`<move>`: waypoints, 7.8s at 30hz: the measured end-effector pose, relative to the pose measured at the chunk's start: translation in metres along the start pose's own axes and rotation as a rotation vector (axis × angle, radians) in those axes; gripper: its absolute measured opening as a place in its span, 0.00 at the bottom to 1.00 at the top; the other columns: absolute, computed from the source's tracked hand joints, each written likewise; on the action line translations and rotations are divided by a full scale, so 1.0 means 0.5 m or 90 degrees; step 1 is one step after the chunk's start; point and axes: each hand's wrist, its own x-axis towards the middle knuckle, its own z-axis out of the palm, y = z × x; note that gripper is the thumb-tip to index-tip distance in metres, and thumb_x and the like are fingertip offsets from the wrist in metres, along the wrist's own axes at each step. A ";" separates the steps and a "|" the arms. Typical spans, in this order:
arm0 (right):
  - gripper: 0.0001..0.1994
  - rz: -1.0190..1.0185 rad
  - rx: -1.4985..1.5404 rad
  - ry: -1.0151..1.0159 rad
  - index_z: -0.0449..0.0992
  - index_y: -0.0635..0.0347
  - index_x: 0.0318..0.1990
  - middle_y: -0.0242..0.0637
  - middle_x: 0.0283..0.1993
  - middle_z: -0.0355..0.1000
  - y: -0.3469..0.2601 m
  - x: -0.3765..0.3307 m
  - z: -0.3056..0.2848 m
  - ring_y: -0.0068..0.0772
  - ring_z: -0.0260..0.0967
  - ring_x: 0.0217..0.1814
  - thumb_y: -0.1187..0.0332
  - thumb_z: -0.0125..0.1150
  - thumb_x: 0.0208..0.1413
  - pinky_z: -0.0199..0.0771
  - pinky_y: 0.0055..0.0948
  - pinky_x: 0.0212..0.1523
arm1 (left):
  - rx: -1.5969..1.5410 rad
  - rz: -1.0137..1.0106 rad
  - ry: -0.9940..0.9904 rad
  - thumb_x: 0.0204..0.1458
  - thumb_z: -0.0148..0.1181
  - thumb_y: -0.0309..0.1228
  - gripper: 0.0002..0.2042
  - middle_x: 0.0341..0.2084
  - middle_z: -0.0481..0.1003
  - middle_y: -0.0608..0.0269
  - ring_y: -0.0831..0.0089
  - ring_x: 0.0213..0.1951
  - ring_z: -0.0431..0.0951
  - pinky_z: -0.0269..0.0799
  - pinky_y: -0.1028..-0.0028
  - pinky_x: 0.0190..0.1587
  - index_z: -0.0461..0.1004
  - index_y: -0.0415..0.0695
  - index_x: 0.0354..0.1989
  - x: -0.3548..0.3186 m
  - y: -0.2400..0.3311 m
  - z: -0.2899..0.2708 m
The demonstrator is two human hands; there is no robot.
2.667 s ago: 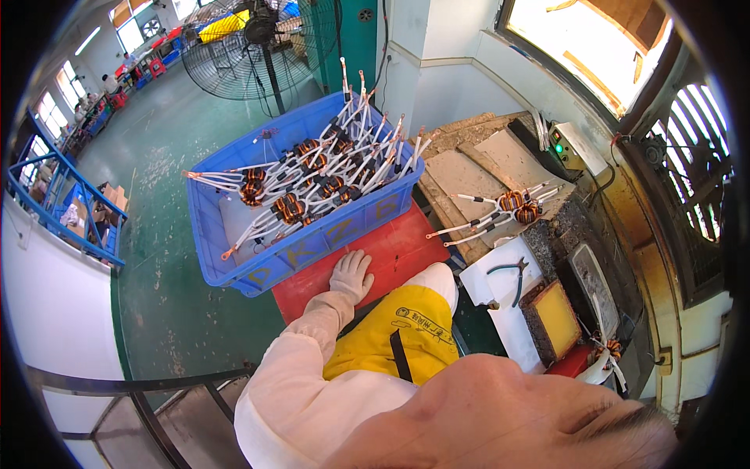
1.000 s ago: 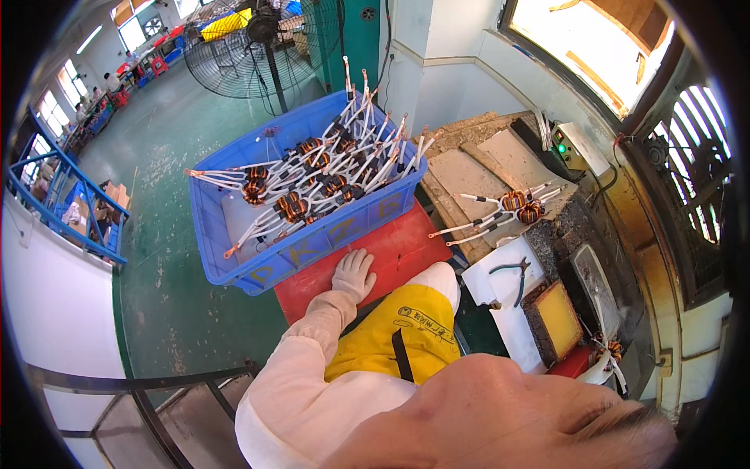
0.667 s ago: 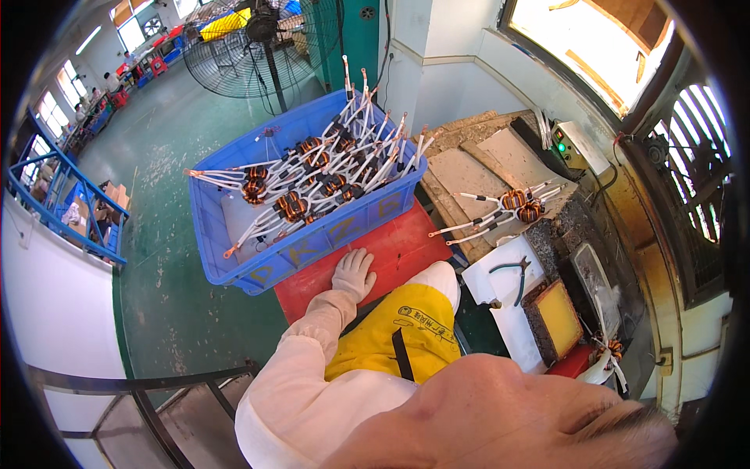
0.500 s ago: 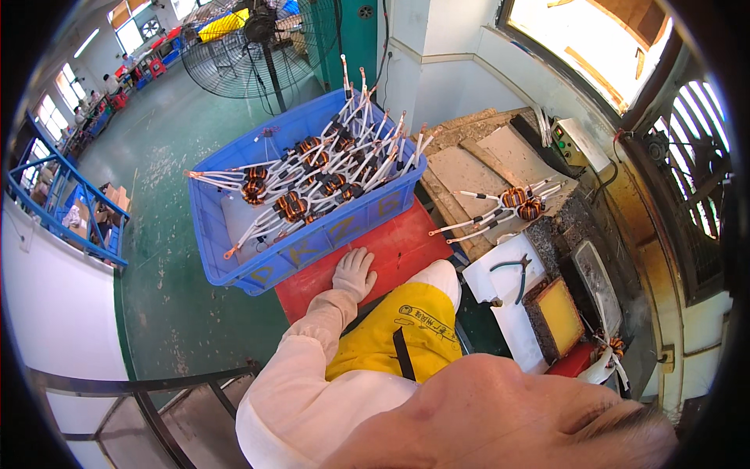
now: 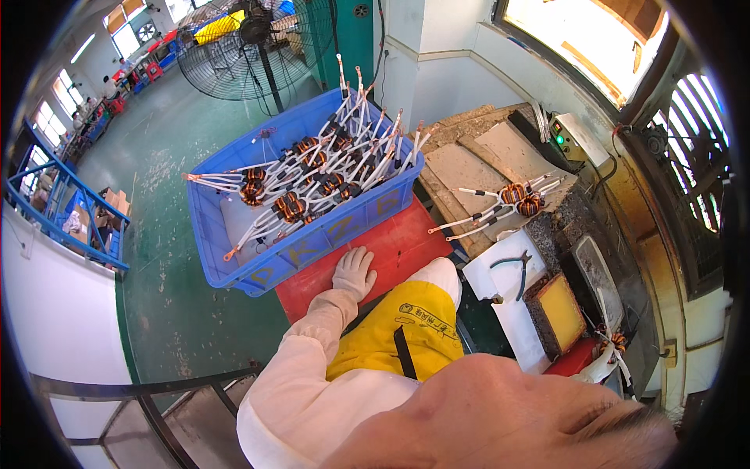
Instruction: Soldering wires to electrical inductors using a solder pot.
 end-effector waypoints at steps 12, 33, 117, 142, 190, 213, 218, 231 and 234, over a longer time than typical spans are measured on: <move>0.13 -0.035 0.073 -0.022 0.78 0.64 0.45 0.35 0.36 0.79 -0.002 -0.005 0.004 0.23 0.75 0.30 0.63 0.69 0.63 0.78 0.21 0.29 | 0.011 -0.004 -0.006 0.53 0.63 0.41 0.26 0.62 0.71 0.51 0.50 0.64 0.69 0.64 0.50 0.68 0.73 0.46 0.61 -0.007 -0.006 0.008; 0.20 0.014 0.082 -0.006 0.72 0.63 0.52 0.41 0.41 0.79 -0.037 -0.039 0.015 0.34 0.82 0.33 0.65 0.73 0.58 0.86 0.29 0.31 | 0.066 0.059 -0.051 0.59 0.57 0.38 0.24 0.64 0.71 0.47 0.46 0.64 0.70 0.66 0.48 0.67 0.72 0.43 0.62 -0.003 -0.014 0.033; 0.22 -0.053 0.389 0.075 0.68 0.61 0.60 0.45 0.55 0.76 0.000 -0.006 -0.009 0.42 0.80 0.52 0.81 0.66 0.61 0.89 0.47 0.49 | 0.070 0.068 -0.044 0.57 0.59 0.39 0.25 0.63 0.71 0.49 0.47 0.64 0.70 0.66 0.48 0.68 0.71 0.44 0.63 -0.003 -0.017 0.033; 0.23 -0.018 0.326 0.051 0.70 0.61 0.63 0.42 0.57 0.75 0.001 -0.003 -0.013 0.37 0.78 0.54 0.79 0.67 0.61 0.89 0.42 0.49 | 0.063 0.073 -0.044 0.57 0.59 0.38 0.25 0.64 0.70 0.49 0.47 0.65 0.69 0.65 0.47 0.68 0.71 0.44 0.63 -0.005 -0.019 0.034; 0.22 -0.029 0.469 0.085 0.69 0.59 0.60 0.45 0.57 0.74 0.002 -0.003 -0.021 0.44 0.77 0.54 0.79 0.67 0.60 0.87 0.52 0.51 | 0.078 0.067 -0.039 0.60 0.58 0.39 0.23 0.64 0.70 0.50 0.47 0.64 0.70 0.67 0.49 0.67 0.71 0.45 0.63 -0.003 -0.010 0.027; 0.19 -0.456 -0.173 -0.256 0.71 0.64 0.60 0.44 0.55 0.76 -0.178 0.062 0.366 0.35 0.75 0.55 0.76 0.62 0.62 0.77 0.30 0.55 | 0.028 0.075 -0.037 0.54 0.61 0.42 0.27 0.62 0.70 0.50 0.49 0.64 0.69 0.64 0.46 0.67 0.72 0.49 0.63 0.035 -0.018 0.059; 0.18 -0.825 -0.291 -0.336 0.74 0.58 0.52 0.44 0.53 0.75 -0.275 -0.050 0.586 0.46 0.75 0.54 0.75 0.65 0.53 0.77 0.39 0.52 | 0.004 0.064 -0.016 0.51 0.63 0.42 0.26 0.59 0.72 0.50 0.50 0.62 0.71 0.66 0.47 0.66 0.74 0.48 0.60 0.042 -0.010 0.045; 0.08 -1.155 -0.729 -0.511 0.75 0.41 0.45 0.28 0.48 0.70 -0.159 -0.342 1.036 0.38 0.74 0.50 0.62 0.60 0.58 0.75 0.41 0.44 | -0.013 0.014 -0.067 0.52 0.63 0.41 0.26 0.61 0.71 0.52 0.51 0.64 0.70 0.65 0.48 0.67 0.75 0.50 0.61 0.053 -0.002 0.026; 0.07 -1.141 -0.770 -0.518 0.76 0.39 0.43 0.28 0.47 0.70 -0.101 -0.367 1.079 0.39 0.75 0.48 0.60 0.60 0.58 0.76 0.42 0.41 | -0.015 0.015 -0.069 0.51 0.63 0.41 0.26 0.60 0.72 0.51 0.50 0.63 0.71 0.66 0.47 0.66 0.75 0.49 0.60 0.057 -0.002 0.023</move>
